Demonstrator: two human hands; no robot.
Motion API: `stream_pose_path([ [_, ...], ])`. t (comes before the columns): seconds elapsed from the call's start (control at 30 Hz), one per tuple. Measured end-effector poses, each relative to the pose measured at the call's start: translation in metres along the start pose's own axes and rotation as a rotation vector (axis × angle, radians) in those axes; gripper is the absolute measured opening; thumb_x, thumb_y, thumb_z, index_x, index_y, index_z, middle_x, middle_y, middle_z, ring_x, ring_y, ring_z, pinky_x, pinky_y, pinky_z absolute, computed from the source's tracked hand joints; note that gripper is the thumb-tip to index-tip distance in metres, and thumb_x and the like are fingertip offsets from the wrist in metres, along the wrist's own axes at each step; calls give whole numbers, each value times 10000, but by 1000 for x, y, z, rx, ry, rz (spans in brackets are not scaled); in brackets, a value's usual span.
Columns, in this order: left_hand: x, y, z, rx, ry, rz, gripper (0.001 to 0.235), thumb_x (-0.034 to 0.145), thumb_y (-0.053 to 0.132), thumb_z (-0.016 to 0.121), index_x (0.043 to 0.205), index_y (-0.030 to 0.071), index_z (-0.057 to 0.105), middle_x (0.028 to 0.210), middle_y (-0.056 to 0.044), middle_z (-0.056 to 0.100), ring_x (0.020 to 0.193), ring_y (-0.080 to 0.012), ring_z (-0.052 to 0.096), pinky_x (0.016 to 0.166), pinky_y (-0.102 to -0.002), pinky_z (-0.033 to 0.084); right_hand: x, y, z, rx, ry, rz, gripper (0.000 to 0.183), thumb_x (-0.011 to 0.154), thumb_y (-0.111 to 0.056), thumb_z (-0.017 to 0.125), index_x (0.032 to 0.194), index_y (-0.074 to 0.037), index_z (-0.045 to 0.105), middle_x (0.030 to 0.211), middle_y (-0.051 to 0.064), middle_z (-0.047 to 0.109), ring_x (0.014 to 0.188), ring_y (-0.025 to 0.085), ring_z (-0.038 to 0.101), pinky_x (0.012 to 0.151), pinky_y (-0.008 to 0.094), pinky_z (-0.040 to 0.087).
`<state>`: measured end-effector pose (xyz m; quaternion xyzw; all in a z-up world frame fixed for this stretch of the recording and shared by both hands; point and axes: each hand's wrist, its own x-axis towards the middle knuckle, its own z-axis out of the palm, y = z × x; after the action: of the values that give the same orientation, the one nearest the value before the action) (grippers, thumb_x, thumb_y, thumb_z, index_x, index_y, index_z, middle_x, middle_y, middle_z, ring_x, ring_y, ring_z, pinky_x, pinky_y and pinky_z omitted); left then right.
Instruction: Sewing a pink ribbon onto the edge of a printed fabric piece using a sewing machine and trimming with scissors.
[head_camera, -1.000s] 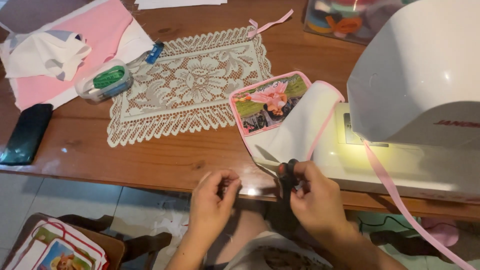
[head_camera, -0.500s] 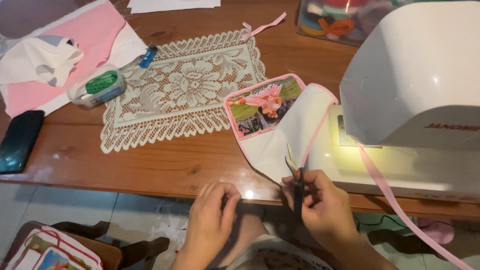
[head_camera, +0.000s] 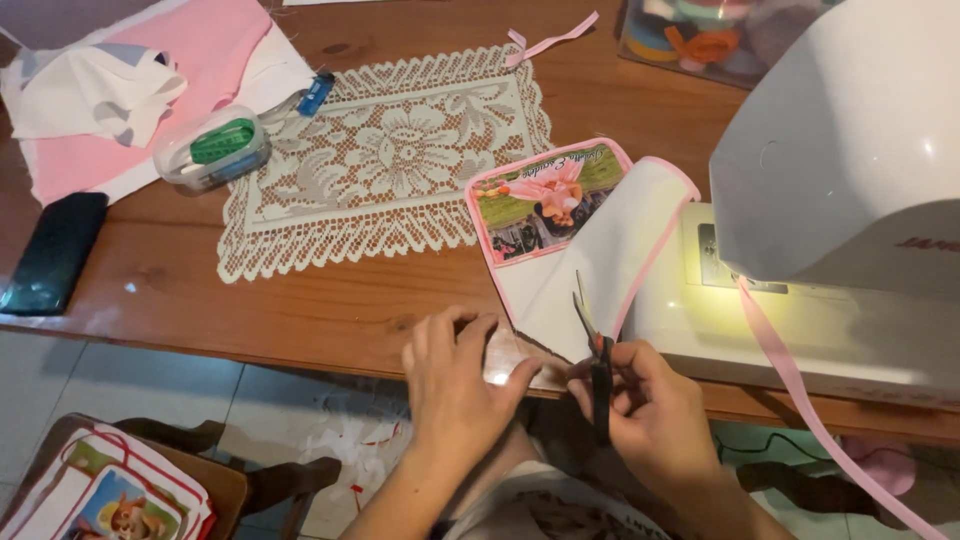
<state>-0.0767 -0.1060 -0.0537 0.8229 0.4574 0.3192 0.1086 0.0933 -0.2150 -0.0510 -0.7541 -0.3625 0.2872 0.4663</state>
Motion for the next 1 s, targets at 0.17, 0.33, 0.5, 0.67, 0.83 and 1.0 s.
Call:
stream_pose_path([
  [0.17,10,-3,36,-17,105,78,257,752,296,832,940,157,727,1048,20,631,1026,-284,553,845,-464,382,-2,0,-10,-48,-17,86,284,726,-166,902,966,-132,755,762,-50,834,498,49,487,539,194,456],
  [0.33,8,-10,30,-113,145,110,34,868,170,760,883,147,780,987,37,723,932,-252,607,802,-401,427,-7,12,-21,73,-48,176,208,706,-83,931,829,-59,765,607,1,643,517,78,415,470,219,356],
  [0.5,5,-16,2,-209,-45,74,182,991,221,614,977,134,772,965,-15,771,847,-262,638,777,-390,491,-4,25,-54,423,-731,541,201,828,-44,853,941,60,723,761,163,704,449,133,454,389,259,286],
  [0.67,-1,-14,-6,-197,-96,39,245,1027,219,517,954,113,725,907,-23,714,819,-278,590,738,-403,470,7,-16,-57,98,-977,584,83,872,-42,666,798,-4,659,682,101,671,585,144,579,487,250,373],
  [0.83,-5,-15,-7,-174,7,65,217,1023,165,505,948,85,692,906,-51,687,802,-281,583,755,-396,476,6,7,-33,144,-897,603,322,969,-13,705,668,-10,588,578,93,654,531,147,638,483,245,451],
  [1.0,-7,-15,-12,-100,101,102,162,997,143,540,906,106,669,850,-43,644,746,-298,549,692,-418,443,14,23,-15,92,-925,528,372,1002,-212,757,721,-39,586,607,93,675,543,172,698,525,285,581],
])
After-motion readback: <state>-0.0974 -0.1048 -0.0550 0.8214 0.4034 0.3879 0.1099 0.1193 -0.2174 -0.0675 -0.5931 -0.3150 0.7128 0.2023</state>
